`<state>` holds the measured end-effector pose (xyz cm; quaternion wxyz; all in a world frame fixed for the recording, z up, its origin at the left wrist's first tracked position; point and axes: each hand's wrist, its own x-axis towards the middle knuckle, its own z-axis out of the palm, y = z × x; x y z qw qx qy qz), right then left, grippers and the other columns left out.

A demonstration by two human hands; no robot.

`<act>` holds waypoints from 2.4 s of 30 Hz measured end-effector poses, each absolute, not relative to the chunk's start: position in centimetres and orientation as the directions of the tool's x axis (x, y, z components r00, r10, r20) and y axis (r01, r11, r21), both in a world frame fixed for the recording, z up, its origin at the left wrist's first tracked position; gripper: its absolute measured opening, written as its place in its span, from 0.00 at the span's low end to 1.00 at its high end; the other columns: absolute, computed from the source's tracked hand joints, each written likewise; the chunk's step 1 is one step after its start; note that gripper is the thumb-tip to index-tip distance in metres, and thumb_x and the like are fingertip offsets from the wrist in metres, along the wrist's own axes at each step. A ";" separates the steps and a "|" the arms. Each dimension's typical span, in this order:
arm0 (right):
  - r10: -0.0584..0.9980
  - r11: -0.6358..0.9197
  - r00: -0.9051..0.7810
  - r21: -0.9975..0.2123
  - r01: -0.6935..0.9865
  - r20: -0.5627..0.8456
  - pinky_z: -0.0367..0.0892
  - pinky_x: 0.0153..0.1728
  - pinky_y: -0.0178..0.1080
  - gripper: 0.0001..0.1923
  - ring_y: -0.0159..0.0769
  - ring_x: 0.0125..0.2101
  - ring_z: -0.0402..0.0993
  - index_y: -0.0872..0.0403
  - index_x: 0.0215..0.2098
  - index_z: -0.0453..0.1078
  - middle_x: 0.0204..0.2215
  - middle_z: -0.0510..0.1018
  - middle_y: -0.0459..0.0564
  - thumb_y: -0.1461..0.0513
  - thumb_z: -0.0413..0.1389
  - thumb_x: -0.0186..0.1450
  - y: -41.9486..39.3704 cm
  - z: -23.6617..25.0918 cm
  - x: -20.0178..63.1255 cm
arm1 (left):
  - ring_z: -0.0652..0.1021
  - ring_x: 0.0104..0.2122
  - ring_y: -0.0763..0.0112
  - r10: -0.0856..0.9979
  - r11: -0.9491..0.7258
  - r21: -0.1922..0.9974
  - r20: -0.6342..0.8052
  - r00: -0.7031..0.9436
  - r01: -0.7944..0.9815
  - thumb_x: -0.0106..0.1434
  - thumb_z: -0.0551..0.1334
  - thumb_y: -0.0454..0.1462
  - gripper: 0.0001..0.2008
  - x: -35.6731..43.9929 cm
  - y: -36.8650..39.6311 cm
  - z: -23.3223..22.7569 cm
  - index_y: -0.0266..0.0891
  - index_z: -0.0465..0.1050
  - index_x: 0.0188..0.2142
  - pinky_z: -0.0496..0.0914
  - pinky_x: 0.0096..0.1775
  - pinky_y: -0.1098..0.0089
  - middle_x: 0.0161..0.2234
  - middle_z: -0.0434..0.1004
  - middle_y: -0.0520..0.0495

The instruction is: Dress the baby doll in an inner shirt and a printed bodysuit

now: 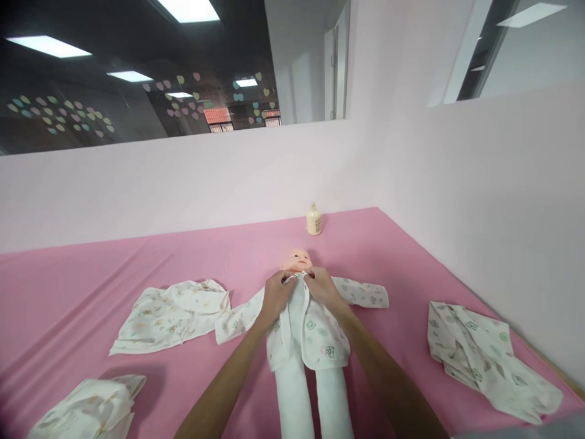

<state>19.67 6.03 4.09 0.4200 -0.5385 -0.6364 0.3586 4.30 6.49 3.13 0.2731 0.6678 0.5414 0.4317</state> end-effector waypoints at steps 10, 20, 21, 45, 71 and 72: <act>0.968 0.180 0.063 -0.852 0.491 0.241 0.58 0.30 0.35 0.12 0.35 0.28 0.67 0.55 0.26 0.71 0.24 0.73 0.47 0.60 0.48 0.61 5.3 3.3 18.6 | 0.77 0.40 0.64 0.949 -0.271 0.835 0.314 -0.011 0.479 0.61 0.59 0.37 0.08 4.9 6.2 2.9 0.38 0.76 0.35 0.67 0.44 0.65 0.37 0.80 0.46; 0.936 0.199 0.117 -0.774 0.601 0.332 0.61 0.38 0.36 0.13 0.38 0.35 0.72 0.55 0.34 0.76 0.34 0.80 0.52 0.63 0.48 0.64 5.2 3.0 17.6 | 0.74 0.43 0.59 0.881 -0.390 0.698 0.473 0.022 0.601 0.66 0.56 0.35 0.08 5.0 5.8 1.9 0.38 0.74 0.39 0.65 0.47 0.60 0.40 0.78 0.43; 0.937 0.193 0.119 -0.772 0.605 0.328 0.61 0.37 0.36 0.14 0.38 0.35 0.73 0.55 0.34 0.76 0.34 0.81 0.51 0.63 0.48 0.64 5.2 3.1 17.5 | 0.74 0.43 0.59 0.879 -0.396 0.693 0.476 0.030 0.602 0.67 0.56 0.35 0.08 5.0 5.8 1.8 0.38 0.74 0.39 0.65 0.47 0.60 0.40 0.78 0.43; 0.869 0.383 0.044 -0.727 0.570 0.492 0.63 0.55 0.44 0.18 0.42 0.50 0.72 0.56 0.49 0.75 0.48 0.79 0.56 0.62 0.48 0.67 3.1 2.0 16.2 | 0.75 0.42 0.63 0.898 -0.412 0.800 0.439 0.043 0.436 0.66 0.56 0.36 0.09 4.7 5.7 2.1 0.39 0.76 0.38 0.66 0.46 0.63 0.40 0.79 0.44; 0.828 0.423 -0.009 -0.615 0.666 0.560 0.68 0.50 0.45 0.22 0.42 0.47 0.72 0.56 0.55 0.69 0.44 0.79 0.54 0.67 0.46 0.64 2.5 1.4 16.5 | 0.77 0.39 0.70 0.954 -0.286 0.958 0.282 0.100 0.029 0.62 0.60 0.39 0.11 3.5 7.0 1.8 0.38 0.65 0.43 0.69 0.44 0.68 0.37 0.76 0.46; 0.828 0.419 -0.012 -0.602 0.680 0.561 0.68 0.50 0.46 0.23 0.43 0.47 0.71 0.56 0.56 0.68 0.45 0.78 0.54 0.67 0.46 0.65 2.5 1.4 16.4 | 0.77 0.40 0.70 0.953 -0.291 0.956 0.286 0.102 0.031 0.62 0.60 0.39 0.11 3.5 7.0 1.7 0.38 0.65 0.43 0.69 0.44 0.68 0.38 0.76 0.46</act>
